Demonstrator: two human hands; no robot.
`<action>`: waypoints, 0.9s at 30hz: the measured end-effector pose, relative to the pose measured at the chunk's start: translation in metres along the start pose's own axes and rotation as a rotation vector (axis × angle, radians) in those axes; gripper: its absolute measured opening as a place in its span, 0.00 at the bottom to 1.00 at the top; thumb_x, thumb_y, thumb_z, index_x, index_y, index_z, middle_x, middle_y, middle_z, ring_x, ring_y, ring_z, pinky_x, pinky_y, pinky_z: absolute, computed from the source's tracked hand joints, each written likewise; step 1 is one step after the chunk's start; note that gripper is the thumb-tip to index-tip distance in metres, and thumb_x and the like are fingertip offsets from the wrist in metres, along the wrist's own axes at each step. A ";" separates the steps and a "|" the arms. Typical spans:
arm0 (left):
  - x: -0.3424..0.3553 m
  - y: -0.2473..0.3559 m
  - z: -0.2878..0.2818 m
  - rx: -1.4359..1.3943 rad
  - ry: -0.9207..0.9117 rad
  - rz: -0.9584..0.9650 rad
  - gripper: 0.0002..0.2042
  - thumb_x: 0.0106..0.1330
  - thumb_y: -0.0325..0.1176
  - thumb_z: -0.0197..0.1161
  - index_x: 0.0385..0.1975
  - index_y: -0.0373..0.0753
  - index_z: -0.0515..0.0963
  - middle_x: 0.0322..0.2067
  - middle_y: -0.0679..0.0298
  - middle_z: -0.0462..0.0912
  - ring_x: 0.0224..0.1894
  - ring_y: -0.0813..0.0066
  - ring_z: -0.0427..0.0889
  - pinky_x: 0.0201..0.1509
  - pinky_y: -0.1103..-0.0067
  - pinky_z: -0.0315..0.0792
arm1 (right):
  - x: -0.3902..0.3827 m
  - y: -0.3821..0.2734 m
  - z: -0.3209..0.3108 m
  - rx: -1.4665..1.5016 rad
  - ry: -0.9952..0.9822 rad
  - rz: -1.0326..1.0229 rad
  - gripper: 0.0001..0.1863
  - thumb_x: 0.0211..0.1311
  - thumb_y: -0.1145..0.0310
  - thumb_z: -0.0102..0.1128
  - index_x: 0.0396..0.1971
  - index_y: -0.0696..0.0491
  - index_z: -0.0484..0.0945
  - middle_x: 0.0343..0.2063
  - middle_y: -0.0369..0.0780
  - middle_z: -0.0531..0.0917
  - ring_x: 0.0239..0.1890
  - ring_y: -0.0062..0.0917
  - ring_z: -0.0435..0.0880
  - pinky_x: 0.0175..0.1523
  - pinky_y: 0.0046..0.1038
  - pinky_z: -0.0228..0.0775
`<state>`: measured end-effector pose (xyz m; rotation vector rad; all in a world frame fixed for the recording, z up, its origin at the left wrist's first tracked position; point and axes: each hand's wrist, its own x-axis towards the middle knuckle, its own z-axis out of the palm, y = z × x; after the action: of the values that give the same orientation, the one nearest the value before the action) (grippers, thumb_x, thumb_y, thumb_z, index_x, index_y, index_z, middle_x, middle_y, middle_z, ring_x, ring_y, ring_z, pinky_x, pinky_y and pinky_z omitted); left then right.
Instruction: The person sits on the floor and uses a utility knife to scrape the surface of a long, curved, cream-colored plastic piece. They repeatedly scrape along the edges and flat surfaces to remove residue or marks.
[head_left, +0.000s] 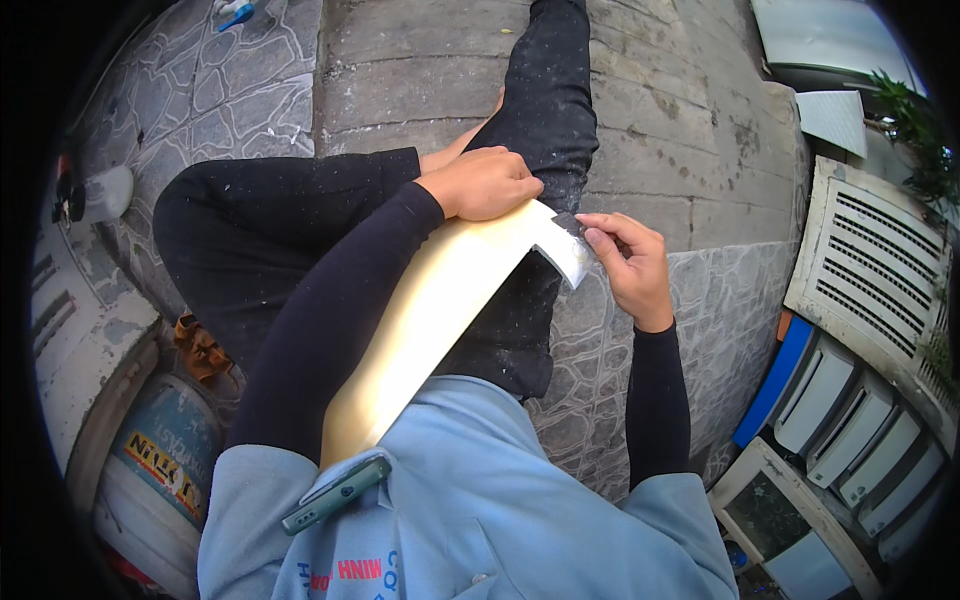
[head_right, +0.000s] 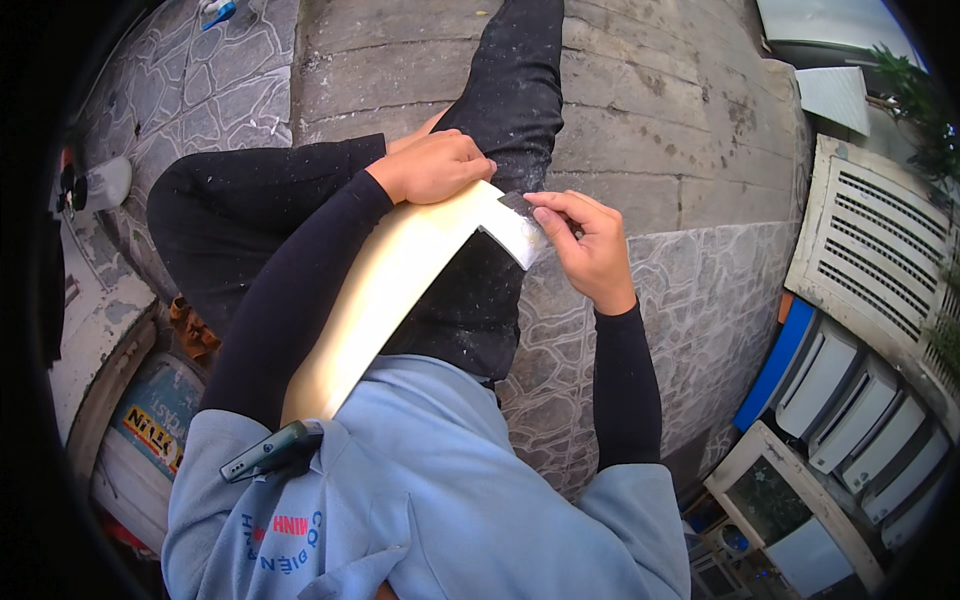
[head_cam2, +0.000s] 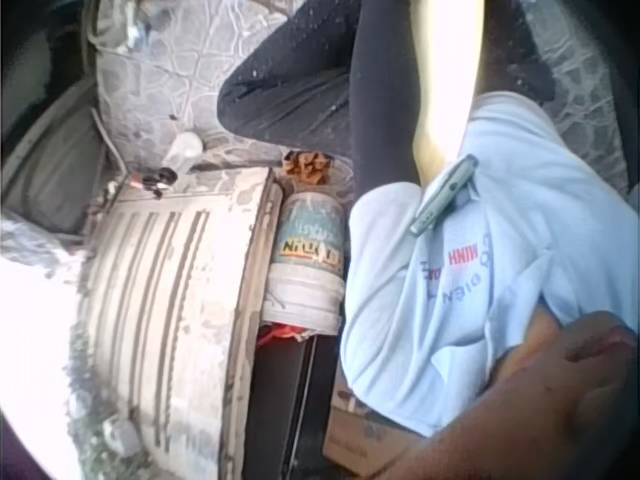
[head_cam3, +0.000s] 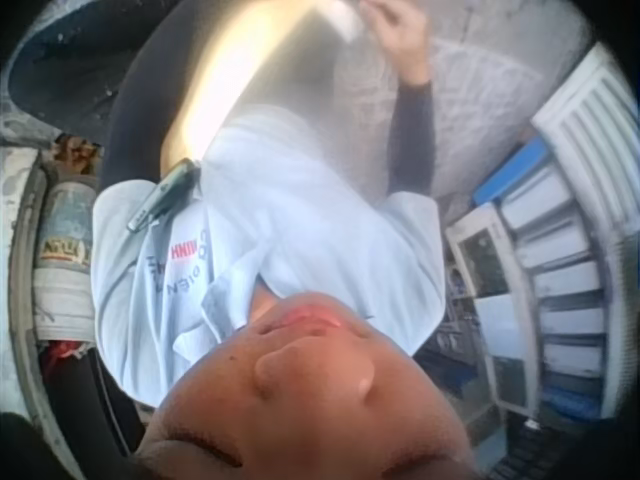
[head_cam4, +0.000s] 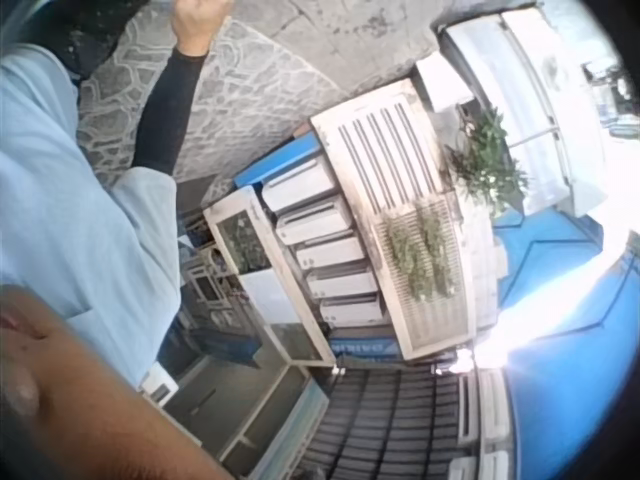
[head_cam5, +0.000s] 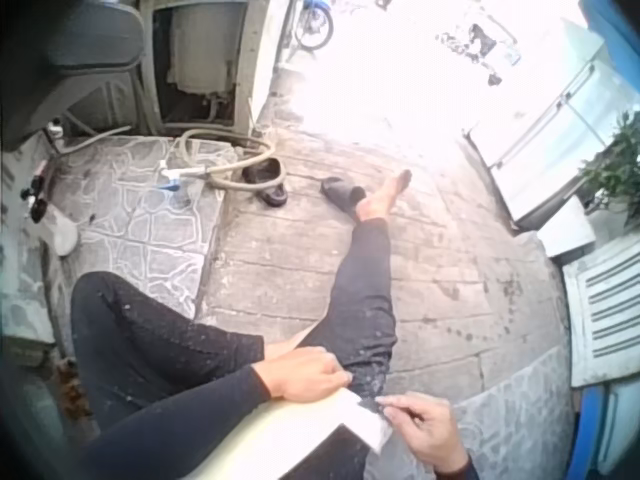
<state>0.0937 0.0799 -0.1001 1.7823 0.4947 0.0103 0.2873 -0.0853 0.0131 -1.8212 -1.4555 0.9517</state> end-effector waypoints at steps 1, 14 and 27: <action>0.000 -0.002 0.001 -0.005 0.010 0.009 0.25 0.80 0.45 0.53 0.34 0.26 0.87 0.31 0.42 0.89 0.35 0.49 0.87 0.48 0.60 0.77 | 0.000 0.001 0.001 -0.001 0.018 -0.016 0.09 0.71 0.77 0.69 0.48 0.57 0.92 0.28 0.38 0.87 0.29 0.19 0.80 0.35 0.23 0.70; 0.000 0.004 -0.001 0.036 -0.025 -0.006 0.25 0.80 0.46 0.52 0.36 0.28 0.89 0.30 0.45 0.89 0.36 0.49 0.88 0.50 0.61 0.77 | 0.000 -0.005 0.004 -0.043 -0.007 -0.046 0.08 0.69 0.78 0.70 0.46 0.58 0.92 0.28 0.40 0.87 0.28 0.21 0.82 0.35 0.25 0.72; -0.003 0.010 -0.002 -0.002 0.017 -0.037 0.25 0.78 0.46 0.54 0.33 0.27 0.87 0.31 0.40 0.88 0.36 0.44 0.88 0.48 0.58 0.77 | -0.008 0.002 0.003 0.158 -0.029 0.145 0.13 0.70 0.77 0.72 0.52 0.59 0.90 0.28 0.34 0.84 0.30 0.14 0.77 0.37 0.22 0.71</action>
<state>0.0931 0.0793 -0.0898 1.7716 0.5393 -0.0002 0.2848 -0.0937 0.0108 -1.8214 -1.2410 1.1358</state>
